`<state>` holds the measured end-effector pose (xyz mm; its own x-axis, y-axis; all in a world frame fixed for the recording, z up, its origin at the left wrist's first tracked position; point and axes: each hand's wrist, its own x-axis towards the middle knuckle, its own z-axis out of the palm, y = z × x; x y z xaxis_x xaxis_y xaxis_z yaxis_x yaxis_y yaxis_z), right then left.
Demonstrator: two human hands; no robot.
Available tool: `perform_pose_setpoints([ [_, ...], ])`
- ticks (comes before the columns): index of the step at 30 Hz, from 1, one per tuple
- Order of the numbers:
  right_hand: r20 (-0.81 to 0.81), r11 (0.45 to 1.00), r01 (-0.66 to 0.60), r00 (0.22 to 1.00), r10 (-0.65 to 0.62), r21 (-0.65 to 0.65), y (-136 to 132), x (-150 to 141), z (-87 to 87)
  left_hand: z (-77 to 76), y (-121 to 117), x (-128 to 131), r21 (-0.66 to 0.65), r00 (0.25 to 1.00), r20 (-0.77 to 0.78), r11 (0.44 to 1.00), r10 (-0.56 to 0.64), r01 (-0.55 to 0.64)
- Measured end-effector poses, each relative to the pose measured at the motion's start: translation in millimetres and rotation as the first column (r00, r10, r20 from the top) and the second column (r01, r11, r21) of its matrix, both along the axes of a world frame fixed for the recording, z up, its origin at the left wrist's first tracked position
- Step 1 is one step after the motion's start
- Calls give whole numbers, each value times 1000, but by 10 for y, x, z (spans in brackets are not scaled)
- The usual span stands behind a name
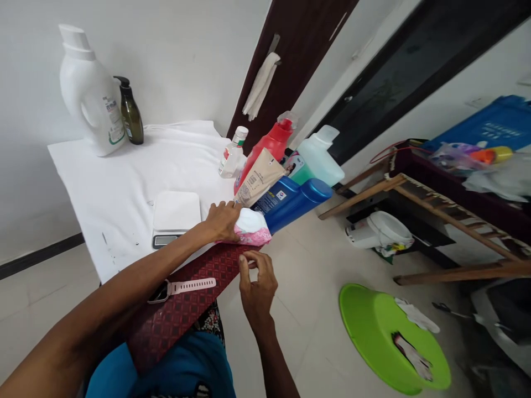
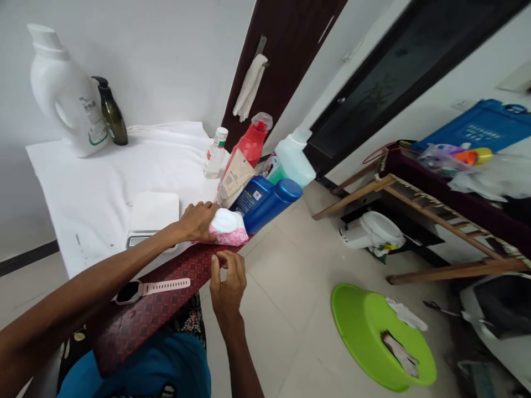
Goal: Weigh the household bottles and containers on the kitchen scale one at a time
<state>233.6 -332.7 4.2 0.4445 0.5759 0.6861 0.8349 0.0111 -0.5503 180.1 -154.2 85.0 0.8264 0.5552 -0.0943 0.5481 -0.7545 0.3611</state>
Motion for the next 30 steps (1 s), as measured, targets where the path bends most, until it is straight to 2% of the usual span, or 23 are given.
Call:
perform_pose_setpoints([
  [4, -57, 1000, 7, 998, -8, -19, -29, 80, -81, 18, -48, -55, 98, 994, 80, 993, -70, 62],
  [7, -128, 999, 24, 991, -27, -25, -64, 47, -137, 155, -67, -197, 161, 982, 171, 986, -78, 50],
  [9, -165, 999, 36, 985, -40, -29, -57, 24, -147, 291, -32, -404, 162, 962, 267, 987, -56, 13],
  [12, -197, 999, 33, 980, -37, -22, 75, 22, -76, 474, 91, -875, 131, 902, 432, 990, -13, -49],
  [15, -212, 1000, -18, 977, 17, -6, 418, 60, 93, 543, 237, -1372, 122, 864, 498, 982, 68, -147],
  [18, -252, 989, -145, 957, 141, -1, 944, 130, 262, 477, 355, -1686, 144, 881, 434, 951, 188, -274],
  [22, -445, 946, -325, 846, 294, 6, 1724, 249, 345, 263, 474, -1740, 94, 917, 289, 945, 276, -314],
  [25, -540, 919, -394, 768, 345, 27, 2208, 341, 313, 153, 526, -1673, 34, 908, 313, 952, 279, -305],
  [28, -617, 913, -408, 718, 322, 1, 2516, 428, 234, 180, 501, -1698, -19, 879, 382, 954, 284, -300],
  [30, -645, 924, -382, 711, 281, -19, 2618, 476, 158, 237, 440, -1792, -64, 817, 452, 927, 358, -371],
])
